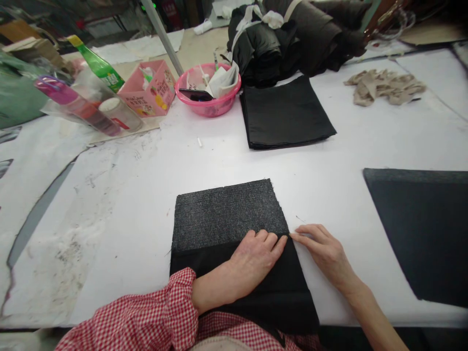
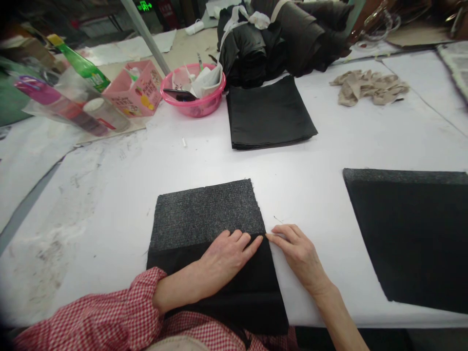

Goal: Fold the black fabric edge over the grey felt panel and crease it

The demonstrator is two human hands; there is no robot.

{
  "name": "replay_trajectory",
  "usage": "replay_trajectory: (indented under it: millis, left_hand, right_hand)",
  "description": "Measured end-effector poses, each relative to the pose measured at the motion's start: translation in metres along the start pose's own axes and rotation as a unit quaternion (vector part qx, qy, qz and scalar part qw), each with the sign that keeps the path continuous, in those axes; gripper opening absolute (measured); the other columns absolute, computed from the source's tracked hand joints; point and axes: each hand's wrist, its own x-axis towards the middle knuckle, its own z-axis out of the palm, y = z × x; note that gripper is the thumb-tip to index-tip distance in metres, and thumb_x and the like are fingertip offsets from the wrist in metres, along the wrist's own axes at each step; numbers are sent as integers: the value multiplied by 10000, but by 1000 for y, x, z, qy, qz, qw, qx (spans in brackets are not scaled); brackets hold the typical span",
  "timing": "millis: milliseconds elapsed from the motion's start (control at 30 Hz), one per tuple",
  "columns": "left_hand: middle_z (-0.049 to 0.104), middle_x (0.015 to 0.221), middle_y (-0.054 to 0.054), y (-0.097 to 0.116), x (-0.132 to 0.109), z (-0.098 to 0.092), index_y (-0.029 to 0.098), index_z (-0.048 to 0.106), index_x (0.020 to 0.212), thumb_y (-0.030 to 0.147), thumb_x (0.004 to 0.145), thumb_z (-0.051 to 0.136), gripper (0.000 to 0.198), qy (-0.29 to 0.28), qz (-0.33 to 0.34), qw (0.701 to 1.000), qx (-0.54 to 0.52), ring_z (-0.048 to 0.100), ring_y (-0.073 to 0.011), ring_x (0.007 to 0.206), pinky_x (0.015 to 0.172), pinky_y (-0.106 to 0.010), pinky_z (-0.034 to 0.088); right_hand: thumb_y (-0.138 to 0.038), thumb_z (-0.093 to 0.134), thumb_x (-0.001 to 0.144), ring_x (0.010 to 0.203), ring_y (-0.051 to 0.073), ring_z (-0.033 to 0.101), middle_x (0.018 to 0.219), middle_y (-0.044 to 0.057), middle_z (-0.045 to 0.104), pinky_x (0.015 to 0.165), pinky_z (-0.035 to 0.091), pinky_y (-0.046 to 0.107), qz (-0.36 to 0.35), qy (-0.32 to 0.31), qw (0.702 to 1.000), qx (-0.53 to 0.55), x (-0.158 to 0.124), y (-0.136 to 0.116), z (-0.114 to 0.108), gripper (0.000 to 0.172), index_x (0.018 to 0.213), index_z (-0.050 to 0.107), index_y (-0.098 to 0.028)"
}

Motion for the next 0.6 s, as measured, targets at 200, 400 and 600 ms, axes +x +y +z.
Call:
replay_trajectory:
  millis: [200,400,600]
  left_hand:
    - [491,971,-43,1,0,0,155,402,1368,176,972,504,410,11,-17,1000,-12,473,-224,860,662,-358,384]
    - [495,984,-50,-2,-6,2,131,417,1356,201,994,479,374,31,-13,999,-14,473,-222,871,675,-357,389]
    - [512,1020,-72,-13,-29,8,111,415,1367,161,1007,428,364,37,-8,999,-5,473,-221,902,688,-349,395]
  right_hand:
    - [-69,502,949,1089,198,540,1174,60,568,935,477,380,50,34,997,-53,-8,-15,8,425,1297,577,-300]
    - [-50,447,959,1138,223,519,1254,71,550,994,449,422,38,-4,988,-150,-14,-26,15,519,1399,491,-323]
    - [-38,465,951,1111,231,536,1231,69,573,976,467,424,21,8,982,-186,-12,-28,16,587,1449,415,-345]
